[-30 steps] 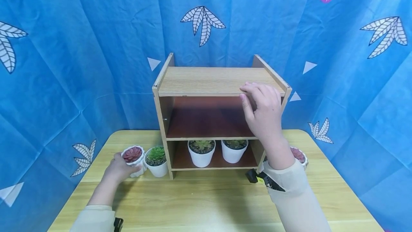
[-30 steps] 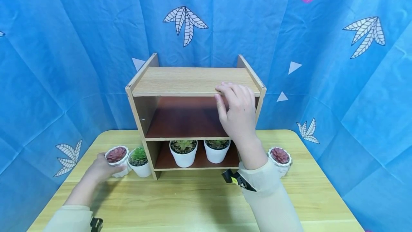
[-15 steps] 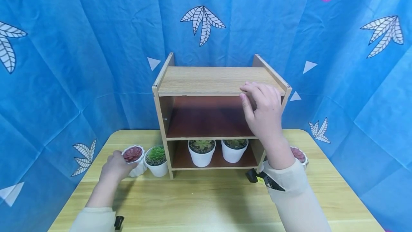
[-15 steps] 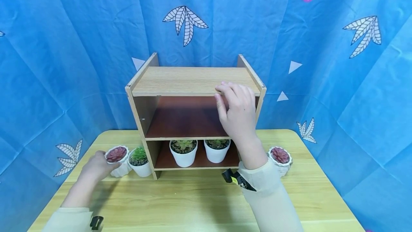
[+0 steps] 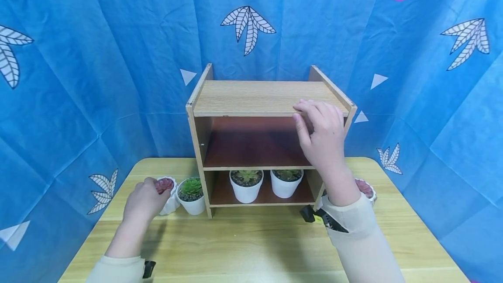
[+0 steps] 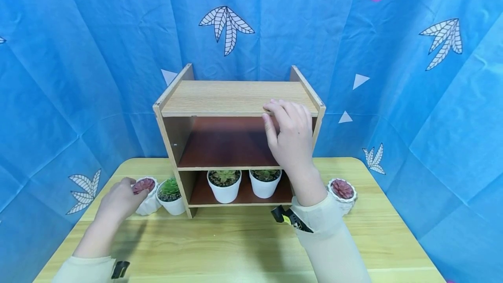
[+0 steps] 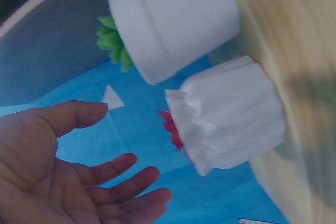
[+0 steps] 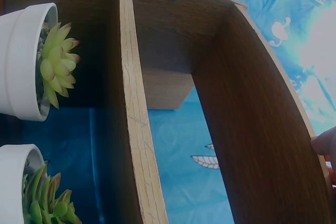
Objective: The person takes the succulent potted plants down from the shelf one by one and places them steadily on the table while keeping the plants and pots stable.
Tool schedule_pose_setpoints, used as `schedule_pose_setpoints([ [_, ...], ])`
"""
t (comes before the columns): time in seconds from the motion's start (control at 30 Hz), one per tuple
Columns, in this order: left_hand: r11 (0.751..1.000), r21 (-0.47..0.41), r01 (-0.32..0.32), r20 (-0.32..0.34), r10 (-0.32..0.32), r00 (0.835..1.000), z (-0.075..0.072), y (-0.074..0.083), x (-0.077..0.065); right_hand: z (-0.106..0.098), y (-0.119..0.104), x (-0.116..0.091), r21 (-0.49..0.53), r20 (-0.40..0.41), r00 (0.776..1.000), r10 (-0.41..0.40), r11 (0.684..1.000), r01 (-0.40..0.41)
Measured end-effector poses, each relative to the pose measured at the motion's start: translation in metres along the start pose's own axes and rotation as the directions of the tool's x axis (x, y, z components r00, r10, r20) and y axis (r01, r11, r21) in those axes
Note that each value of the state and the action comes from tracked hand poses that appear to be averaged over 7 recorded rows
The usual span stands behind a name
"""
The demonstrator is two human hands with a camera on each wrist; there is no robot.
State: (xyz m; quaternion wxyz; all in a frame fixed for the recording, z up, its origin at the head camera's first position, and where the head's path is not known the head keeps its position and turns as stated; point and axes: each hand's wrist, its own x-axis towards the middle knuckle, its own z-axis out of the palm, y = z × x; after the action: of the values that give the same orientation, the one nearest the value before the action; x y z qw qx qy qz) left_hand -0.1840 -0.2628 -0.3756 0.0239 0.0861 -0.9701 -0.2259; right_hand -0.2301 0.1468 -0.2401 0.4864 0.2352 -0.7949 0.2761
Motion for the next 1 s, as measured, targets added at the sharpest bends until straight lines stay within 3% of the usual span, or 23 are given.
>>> schedule_pose_setpoints([
  [0.3,0.999,-0.003,-0.053,-0.086,0.053,0.995,-0.014,0.029,-0.015,0.0,0.0,0.0,-0.003,0.006,1.0,-0.002,1.0,0.002],
  [0.67,0.993,-0.049,-0.11,-0.215,0.097,0.972,-0.029,0.064,-0.039,0.0,0.0,0.0,-0.002,0.006,1.0,-0.002,1.0,0.002],
  [0.83,0.989,-0.063,-0.137,-0.278,0.114,0.954,-0.034,0.08,-0.047,-0.001,-0.001,0.0,0.004,-0.003,1.0,0.001,1.0,-0.001],
  [1.0,0.979,-0.058,-0.194,-0.366,0.16,0.917,-0.038,0.094,-0.054,0.0,0.0,0.0,0.002,-0.002,1.0,0.002,1.0,-0.002],
])
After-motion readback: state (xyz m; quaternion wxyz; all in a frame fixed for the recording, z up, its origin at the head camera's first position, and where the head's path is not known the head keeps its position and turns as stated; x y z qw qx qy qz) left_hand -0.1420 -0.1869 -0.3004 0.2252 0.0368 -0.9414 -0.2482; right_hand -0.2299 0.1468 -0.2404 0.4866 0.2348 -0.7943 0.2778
